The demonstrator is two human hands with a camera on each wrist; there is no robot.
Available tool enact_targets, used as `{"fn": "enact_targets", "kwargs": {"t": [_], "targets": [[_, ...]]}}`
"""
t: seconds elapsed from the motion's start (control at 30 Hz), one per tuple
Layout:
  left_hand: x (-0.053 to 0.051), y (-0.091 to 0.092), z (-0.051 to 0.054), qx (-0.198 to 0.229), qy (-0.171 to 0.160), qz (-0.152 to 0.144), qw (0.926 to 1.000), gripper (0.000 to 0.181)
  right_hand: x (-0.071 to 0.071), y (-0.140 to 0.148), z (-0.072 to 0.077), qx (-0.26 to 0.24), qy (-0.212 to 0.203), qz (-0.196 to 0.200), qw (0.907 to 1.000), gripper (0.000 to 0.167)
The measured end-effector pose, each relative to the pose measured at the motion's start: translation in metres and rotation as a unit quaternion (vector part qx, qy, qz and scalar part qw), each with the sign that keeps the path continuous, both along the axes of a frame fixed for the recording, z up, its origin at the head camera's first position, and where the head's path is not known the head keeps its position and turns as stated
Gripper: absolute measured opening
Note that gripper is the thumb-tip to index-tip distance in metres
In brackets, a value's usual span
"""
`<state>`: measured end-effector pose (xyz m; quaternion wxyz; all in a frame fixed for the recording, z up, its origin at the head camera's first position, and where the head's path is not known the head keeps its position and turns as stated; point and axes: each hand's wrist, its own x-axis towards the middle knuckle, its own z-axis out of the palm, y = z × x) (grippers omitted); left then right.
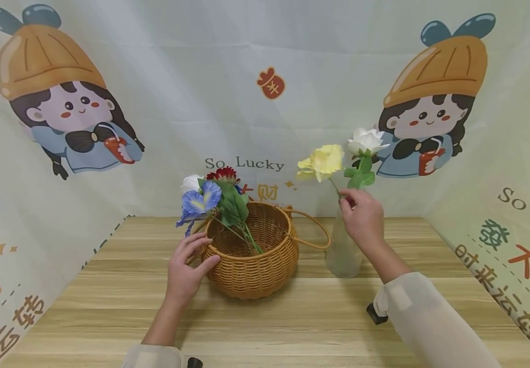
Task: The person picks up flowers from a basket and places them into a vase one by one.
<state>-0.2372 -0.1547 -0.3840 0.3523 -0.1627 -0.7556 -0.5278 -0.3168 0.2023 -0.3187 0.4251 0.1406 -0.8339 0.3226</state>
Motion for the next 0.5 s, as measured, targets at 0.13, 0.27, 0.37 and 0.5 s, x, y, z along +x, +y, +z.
{"fn": "enact_targets", "kwargs": {"t": [0.13, 0.27, 0.37, 0.5], "targets": [[-0.001, 0.001, 0.0, 0.002, -0.005, -0.002, 1.0, 0.034, 0.005, 0.003, 0.0, -0.034, 0.014, -0.003, 0.9993, 0.012], [-0.001, 0.002, 0.0, 0.002, -0.009, -0.005, 0.9999, 0.034, 0.013, 0.006, -0.002, -0.064, 0.037, -0.01, 0.9972, 0.011], [0.0, 0.002, 0.0, 0.005, -0.009, -0.005, 0.9999, 0.034, 0.02, 0.008, -0.004, -0.076, 0.045, -0.009, 0.9961, 0.011], [0.001, 0.001, 0.001, 0.007, -0.006, -0.003, 1.0, 0.034, 0.029, 0.009, -0.007, -0.08, 0.043, -0.006, 0.9959, 0.009]]}}
